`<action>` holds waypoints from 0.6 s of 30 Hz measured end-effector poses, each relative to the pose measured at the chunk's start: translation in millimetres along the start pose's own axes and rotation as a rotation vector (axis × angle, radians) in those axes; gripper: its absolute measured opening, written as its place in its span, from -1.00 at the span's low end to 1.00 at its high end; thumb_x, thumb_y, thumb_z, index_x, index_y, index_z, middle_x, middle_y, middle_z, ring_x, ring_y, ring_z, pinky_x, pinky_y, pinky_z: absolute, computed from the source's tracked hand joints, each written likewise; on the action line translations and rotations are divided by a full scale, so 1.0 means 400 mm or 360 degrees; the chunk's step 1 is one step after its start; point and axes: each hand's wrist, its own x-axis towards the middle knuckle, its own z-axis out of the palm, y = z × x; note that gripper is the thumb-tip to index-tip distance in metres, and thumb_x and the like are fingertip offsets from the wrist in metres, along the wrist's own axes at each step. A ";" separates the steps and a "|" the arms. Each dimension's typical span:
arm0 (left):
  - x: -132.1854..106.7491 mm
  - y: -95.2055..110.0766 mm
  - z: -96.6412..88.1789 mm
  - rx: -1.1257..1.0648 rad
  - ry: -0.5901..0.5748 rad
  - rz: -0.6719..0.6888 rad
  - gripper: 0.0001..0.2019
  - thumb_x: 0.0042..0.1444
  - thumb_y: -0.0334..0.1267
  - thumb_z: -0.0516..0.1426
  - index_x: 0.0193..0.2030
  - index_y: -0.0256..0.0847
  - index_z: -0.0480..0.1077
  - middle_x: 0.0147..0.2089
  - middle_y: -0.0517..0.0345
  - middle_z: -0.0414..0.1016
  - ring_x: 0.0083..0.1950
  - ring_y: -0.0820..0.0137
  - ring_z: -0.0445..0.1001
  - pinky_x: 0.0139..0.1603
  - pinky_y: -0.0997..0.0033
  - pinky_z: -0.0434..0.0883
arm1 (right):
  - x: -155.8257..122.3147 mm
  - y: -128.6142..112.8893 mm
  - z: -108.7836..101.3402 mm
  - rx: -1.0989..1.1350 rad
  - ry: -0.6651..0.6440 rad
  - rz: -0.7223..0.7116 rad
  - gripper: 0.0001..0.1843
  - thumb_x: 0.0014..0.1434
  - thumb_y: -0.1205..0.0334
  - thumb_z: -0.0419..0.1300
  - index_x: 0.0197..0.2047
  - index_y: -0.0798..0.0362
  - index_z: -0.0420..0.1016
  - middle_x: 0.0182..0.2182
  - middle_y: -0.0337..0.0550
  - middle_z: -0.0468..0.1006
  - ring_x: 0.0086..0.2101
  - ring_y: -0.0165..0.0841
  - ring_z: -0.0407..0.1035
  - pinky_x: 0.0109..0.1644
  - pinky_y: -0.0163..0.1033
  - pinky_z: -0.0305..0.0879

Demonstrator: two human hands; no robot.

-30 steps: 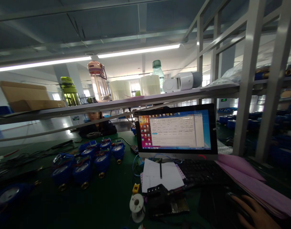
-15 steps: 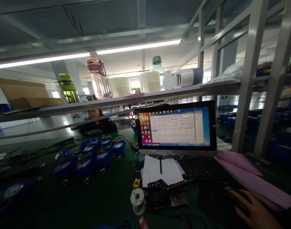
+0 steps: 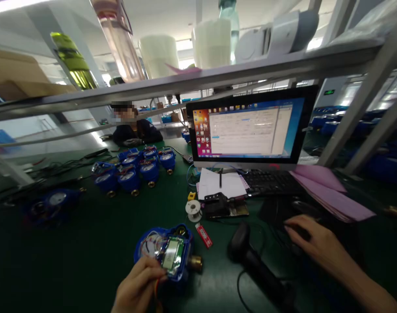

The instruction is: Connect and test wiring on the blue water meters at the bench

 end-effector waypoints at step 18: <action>0.003 0.026 0.017 -0.0117 0.0183 -0.0032 -0.91 0.04 -0.48 0.19 -0.41 -0.23 0.46 -0.39 0.18 0.39 -0.34 0.50 0.40 -0.32 0.57 0.34 | -0.039 -0.342 0.070 0.0677 -0.1009 -0.0229 -0.89 -0.09 0.25 0.07 -0.49 0.11 0.32 -0.59 -0.29 0.32 -0.56 -0.49 0.14 -0.49 -0.40 0.11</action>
